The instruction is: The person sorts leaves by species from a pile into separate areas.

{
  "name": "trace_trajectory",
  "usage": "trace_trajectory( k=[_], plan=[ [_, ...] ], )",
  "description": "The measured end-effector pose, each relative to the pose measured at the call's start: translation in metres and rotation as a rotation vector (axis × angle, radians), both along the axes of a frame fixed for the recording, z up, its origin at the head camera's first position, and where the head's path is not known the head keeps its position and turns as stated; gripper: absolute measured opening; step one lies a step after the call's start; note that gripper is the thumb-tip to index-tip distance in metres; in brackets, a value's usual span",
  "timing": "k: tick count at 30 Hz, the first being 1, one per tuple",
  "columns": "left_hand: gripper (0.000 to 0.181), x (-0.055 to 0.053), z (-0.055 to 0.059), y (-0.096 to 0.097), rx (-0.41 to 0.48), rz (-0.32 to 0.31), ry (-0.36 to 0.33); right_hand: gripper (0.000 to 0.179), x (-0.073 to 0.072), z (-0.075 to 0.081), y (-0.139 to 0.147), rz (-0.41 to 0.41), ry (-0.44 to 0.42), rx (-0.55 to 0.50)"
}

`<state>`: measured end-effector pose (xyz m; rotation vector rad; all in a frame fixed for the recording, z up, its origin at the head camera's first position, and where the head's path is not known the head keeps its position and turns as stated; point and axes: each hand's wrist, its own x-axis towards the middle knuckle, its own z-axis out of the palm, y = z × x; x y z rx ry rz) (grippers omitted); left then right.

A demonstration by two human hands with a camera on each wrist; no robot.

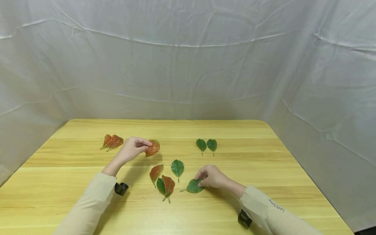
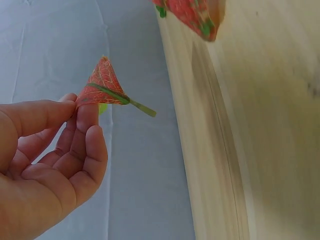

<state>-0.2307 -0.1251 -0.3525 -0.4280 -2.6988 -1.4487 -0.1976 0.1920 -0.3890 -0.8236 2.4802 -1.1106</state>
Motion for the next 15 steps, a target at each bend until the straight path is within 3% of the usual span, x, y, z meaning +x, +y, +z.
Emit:
trace_trajectory(
  k=[15],
  plan=[
    [0.018,-0.011,0.001,-0.029,0.02,0.082,-0.013,0.014,0.001,0.001,0.0,-0.001,0.006,0.004]
  ],
)
